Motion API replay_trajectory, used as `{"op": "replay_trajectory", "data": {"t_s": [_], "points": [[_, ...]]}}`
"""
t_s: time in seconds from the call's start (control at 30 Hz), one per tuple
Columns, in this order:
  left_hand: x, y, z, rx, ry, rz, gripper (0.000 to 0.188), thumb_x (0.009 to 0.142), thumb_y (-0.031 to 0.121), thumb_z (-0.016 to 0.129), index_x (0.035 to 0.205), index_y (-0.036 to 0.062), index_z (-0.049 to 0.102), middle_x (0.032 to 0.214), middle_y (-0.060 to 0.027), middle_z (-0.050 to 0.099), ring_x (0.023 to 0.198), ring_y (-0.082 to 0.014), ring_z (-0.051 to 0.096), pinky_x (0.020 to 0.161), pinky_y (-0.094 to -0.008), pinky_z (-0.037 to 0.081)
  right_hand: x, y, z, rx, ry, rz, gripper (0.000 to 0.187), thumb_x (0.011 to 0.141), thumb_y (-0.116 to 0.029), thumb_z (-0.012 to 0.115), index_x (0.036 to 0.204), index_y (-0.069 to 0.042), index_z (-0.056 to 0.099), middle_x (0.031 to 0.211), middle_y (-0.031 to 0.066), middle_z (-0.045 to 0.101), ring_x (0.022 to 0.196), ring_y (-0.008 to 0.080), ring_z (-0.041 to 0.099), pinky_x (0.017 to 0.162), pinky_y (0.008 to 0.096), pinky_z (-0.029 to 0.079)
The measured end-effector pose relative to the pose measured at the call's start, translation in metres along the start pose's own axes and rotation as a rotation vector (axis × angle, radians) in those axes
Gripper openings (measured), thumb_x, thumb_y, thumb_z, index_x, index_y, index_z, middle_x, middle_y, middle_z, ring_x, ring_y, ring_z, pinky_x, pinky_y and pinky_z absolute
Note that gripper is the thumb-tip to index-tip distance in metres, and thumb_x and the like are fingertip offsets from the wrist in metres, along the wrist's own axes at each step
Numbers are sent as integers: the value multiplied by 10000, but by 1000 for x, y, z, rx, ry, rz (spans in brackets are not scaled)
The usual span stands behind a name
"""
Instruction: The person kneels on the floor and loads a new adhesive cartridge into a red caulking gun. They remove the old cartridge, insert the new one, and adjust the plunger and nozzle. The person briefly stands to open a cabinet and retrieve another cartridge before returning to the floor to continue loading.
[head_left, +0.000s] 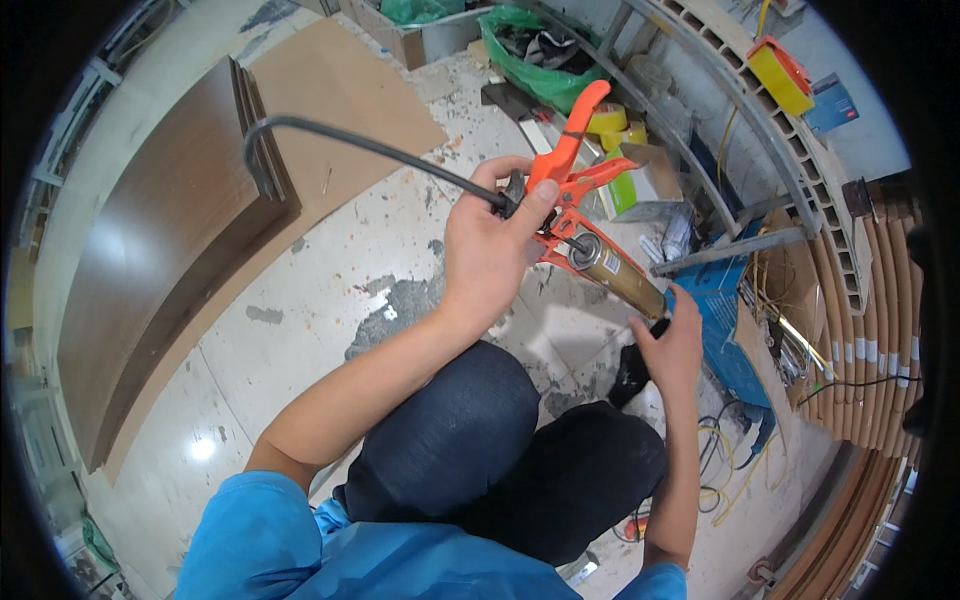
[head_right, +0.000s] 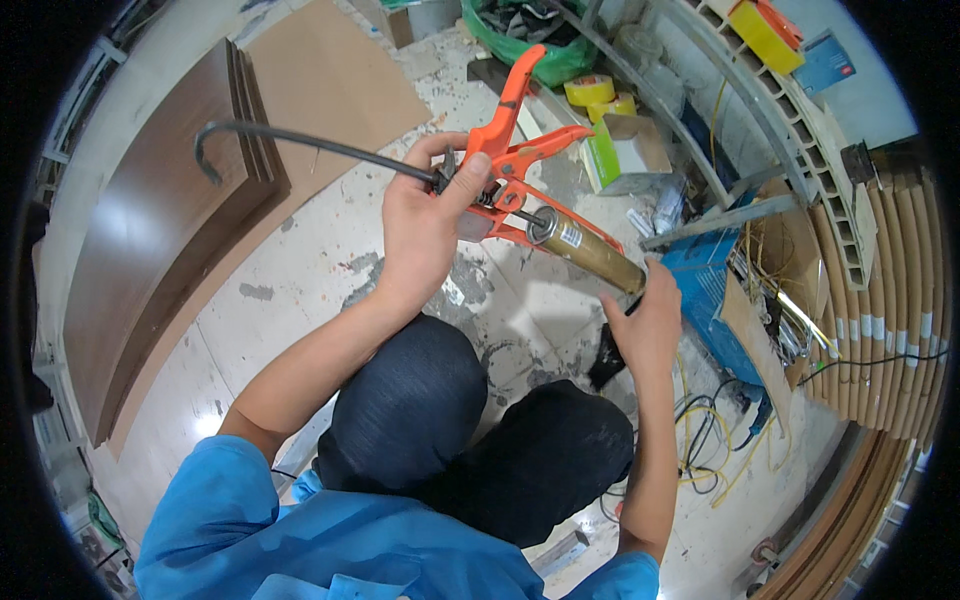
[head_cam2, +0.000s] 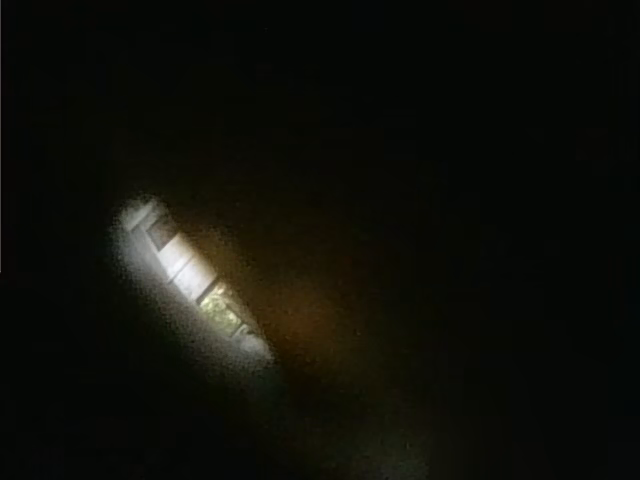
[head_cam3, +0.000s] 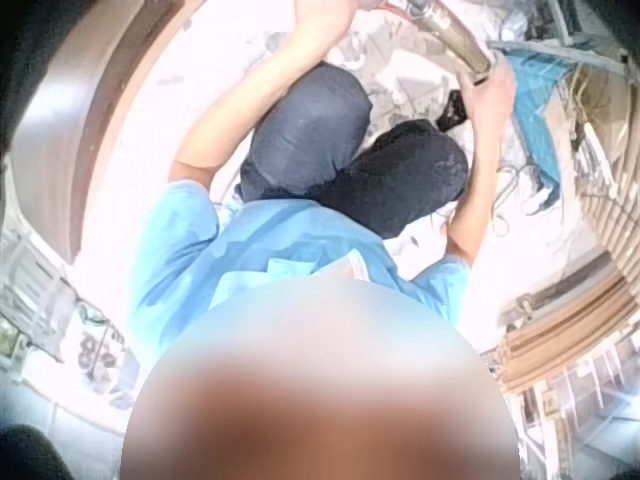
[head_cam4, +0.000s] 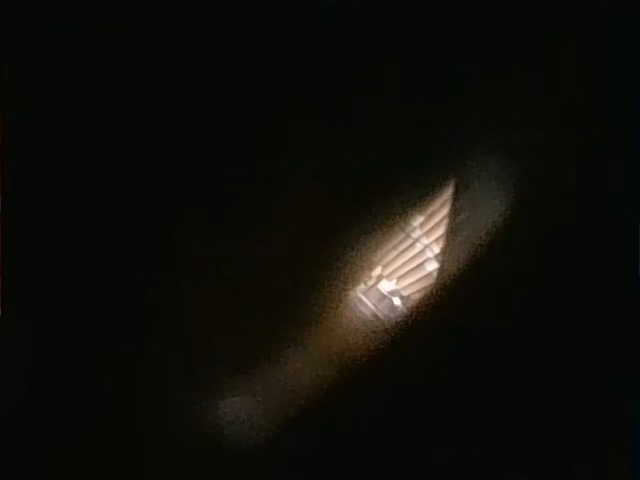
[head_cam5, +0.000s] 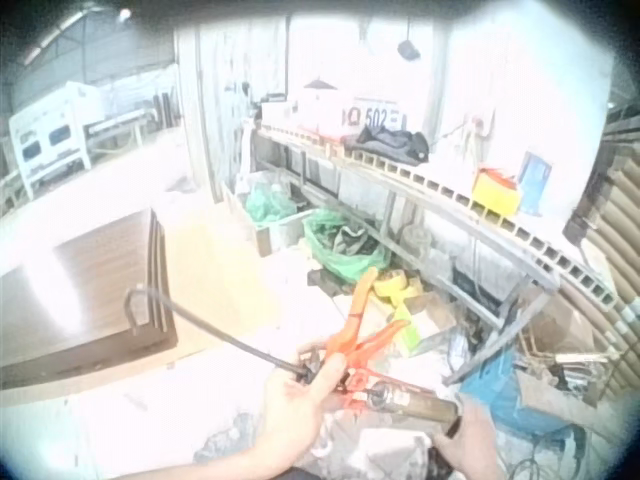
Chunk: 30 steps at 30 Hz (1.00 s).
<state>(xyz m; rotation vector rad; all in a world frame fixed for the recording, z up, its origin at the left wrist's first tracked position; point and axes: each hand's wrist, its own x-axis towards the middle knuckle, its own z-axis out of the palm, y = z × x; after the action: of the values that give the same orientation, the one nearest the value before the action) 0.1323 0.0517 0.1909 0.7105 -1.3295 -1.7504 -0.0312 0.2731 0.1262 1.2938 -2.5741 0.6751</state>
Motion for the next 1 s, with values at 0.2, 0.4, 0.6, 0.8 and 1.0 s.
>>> {"op": "replay_trajectory", "data": {"t_s": [0.2,0.4,0.6,0.8,1.0], "points": [[7,0,29,525,-202,314,316,938,185,762,1212,54,674,875,-59,707,706,-129,613,646,-301,501,29,-64,-57,1331,-511,426,625,1075,-538,410,1436,-33,487,1164,180,696,945,270,722,853,353,578],[14,-20,68,1043,-425,827,351,823,215,694,1151,102,636,825,-96,676,792,-282,699,668,-406,564,46,-76,-99,1738,-475,540,823,1036,-645,404,1419,82,453,1183,296,678,1015,374,737,829,439,624],[-20,-40,66,1236,-805,924,373,834,241,667,1132,31,591,921,-82,656,887,-249,701,691,-367,568,9,-47,-82,1603,-596,774,552,1012,-385,565,1304,82,530,1137,284,703,866,284,758,700,374,653],[-21,-31,49,1081,-973,514,811,716,310,879,1347,-9,482,1182,-199,633,1172,-342,627,939,-437,535,-10,-40,-67,1689,-685,719,420,848,-41,641,1246,53,552,1085,315,712,532,166,648,483,240,548],[18,-31,-26,637,-745,263,501,852,212,795,1266,-6,614,1305,-183,634,1217,-304,602,1030,-430,484,-25,-36,-72,1610,-593,672,588,809,-65,608,1362,105,500,1080,363,687,409,107,553,401,223,499]]}}
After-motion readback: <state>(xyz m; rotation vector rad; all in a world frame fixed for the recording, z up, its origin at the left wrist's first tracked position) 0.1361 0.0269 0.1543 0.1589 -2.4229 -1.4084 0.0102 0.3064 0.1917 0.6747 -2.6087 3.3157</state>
